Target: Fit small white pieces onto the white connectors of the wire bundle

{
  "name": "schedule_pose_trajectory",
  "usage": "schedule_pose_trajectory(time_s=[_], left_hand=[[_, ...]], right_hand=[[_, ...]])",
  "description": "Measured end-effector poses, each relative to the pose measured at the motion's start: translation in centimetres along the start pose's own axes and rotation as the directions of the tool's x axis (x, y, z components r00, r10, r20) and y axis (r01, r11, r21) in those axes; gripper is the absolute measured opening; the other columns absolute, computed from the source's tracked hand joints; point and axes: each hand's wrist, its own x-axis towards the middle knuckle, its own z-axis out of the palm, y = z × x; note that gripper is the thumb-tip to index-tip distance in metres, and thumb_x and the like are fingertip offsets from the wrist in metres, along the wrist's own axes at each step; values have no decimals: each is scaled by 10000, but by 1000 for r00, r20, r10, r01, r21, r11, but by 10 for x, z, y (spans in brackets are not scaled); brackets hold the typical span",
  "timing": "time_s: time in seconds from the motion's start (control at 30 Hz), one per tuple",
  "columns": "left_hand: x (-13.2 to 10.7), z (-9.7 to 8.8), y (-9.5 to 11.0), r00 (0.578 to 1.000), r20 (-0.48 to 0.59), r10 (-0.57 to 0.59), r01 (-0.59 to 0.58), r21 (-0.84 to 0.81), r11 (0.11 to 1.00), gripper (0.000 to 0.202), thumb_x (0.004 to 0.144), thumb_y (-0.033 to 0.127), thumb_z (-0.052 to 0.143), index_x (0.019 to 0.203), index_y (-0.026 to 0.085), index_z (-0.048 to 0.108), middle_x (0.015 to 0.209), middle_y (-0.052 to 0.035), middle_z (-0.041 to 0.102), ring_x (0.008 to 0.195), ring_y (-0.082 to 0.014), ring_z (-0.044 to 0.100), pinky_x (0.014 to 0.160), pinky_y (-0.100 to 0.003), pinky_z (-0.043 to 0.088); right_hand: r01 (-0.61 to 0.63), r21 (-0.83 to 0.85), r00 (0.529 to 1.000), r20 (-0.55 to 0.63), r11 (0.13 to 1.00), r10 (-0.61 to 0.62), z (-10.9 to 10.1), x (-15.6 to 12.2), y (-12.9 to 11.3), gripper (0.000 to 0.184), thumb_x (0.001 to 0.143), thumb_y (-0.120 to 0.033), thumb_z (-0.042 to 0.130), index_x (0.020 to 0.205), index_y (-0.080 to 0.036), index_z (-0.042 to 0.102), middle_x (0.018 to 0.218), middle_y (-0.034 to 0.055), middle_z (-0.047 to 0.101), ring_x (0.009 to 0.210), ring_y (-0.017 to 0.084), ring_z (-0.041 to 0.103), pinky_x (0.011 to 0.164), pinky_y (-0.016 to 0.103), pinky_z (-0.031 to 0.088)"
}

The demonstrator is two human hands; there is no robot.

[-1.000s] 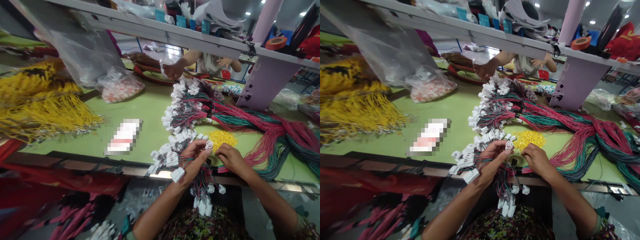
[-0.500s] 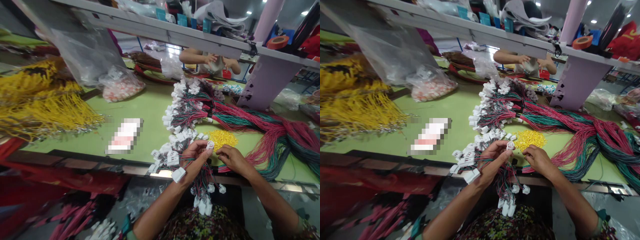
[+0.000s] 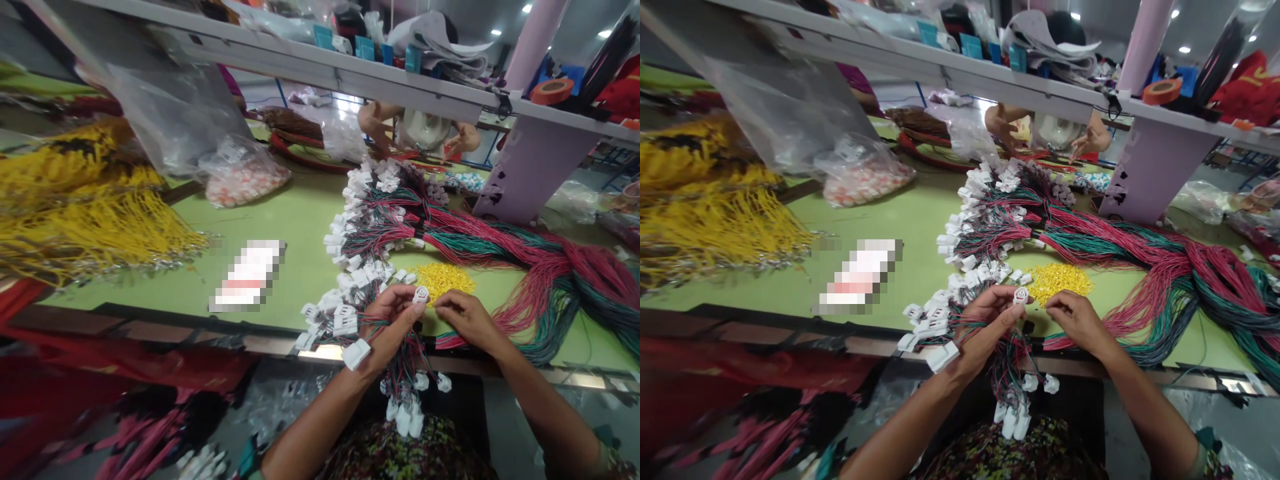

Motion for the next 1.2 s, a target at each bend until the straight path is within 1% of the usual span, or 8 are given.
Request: schedule_pose_trajectory(time_s=[0.13, 0.2, 0.3, 0.5, 0.67, 0.83, 1.03, 1.2], left_hand=[[0, 1, 5, 997, 42, -69, 69, 11, 998, 294, 783, 378, 815, 925, 172, 660, 947, -79, 795, 660, -128, 681, 535, -206, 480], [0, 1, 5, 994, 58, -90, 90, 7, 996, 305, 783, 385, 820, 929, 173, 656, 980, -86, 799, 690, -140, 701, 553, -209, 491], [0, 2, -1, 993, 71, -98, 98, 7, 995, 324, 769, 408, 830, 927, 175, 670, 909, -69, 791, 736, -167, 722, 599, -227, 520], [-1, -1, -18, 998, 44, -40, 41, -21, 999, 342, 769, 445, 829, 934, 179, 691, 889, -58, 779, 772, -172, 716, 657, -244, 561], [0, -1, -20, 999, 25, -42, 43, -46, 998, 341, 762, 435, 837, 932, 178, 690, 896, -51, 781, 787, -166, 724, 676, -240, 585], [3, 0, -13, 997, 18, -74, 74, -42, 996, 370, 733, 443, 857, 916, 175, 679, 847, -39, 774, 745, -161, 720, 639, -236, 580], [3, 0, -1, 991, 35, -131, 132, -18, 991, 339, 749, 402, 854, 913, 164, 677, 827, -35, 769, 758, -160, 723, 663, -237, 565], [-3, 1, -6, 998, 69, -12, 8, 58, 998, 210, 787, 284, 808, 925, 170, 698, 869, -44, 778, 784, -165, 720, 720, -253, 553]], right_hand=[[-165, 499, 976, -40, 851, 213, 2, -3, -18, 281, 781, -437, 802, 886, -199, 696, 695, -14, 682, 586, 132, 612, 559, 254, 497], [-164, 606, 966, -61, 778, 252, 4, -3, -27, 338, 720, -468, 851, 847, -198, 691, 681, -13, 686, 578, 126, 608, 551, 246, 498], [-127, 644, 957, -120, 754, 264, 10, -2, -35, 349, 694, -469, 871, 815, -191, 697, 710, -9, 689, 571, 106, 571, 552, 232, 483], [17, 534, 965, -231, 845, 127, 21, 0, -34, 233, 809, -424, 788, 856, -216, 695, 794, 2, 699, 702, 148, 628, 673, 272, 540], [288, 139, 914, -335, 948, -228, 18, 0, -34, 43, 921, -233, 662, 912, -225, 703, 844, 25, 671, 795, 170, 647, 719, 295, 545], [526, -273, 798, -171, 806, -579, 5, 0, -34, 184, 973, -132, 570, 1078, -217, 696, 922, 69, 690, 838, 184, 654, 732, 316, 557], [570, -381, 765, -78, 728, -640, -4, 2, -33, 188, 1002, -155, 555, 1125, -201, 690, 941, 89, 699, 842, 185, 673, 743, 306, 580], [440, -246, 804, -320, 864, -501, 6, -5, -45, 154, 956, -128, 621, 1026, -221, 722, 886, 47, 695, 808, 172, 669, 741, 292, 564]])
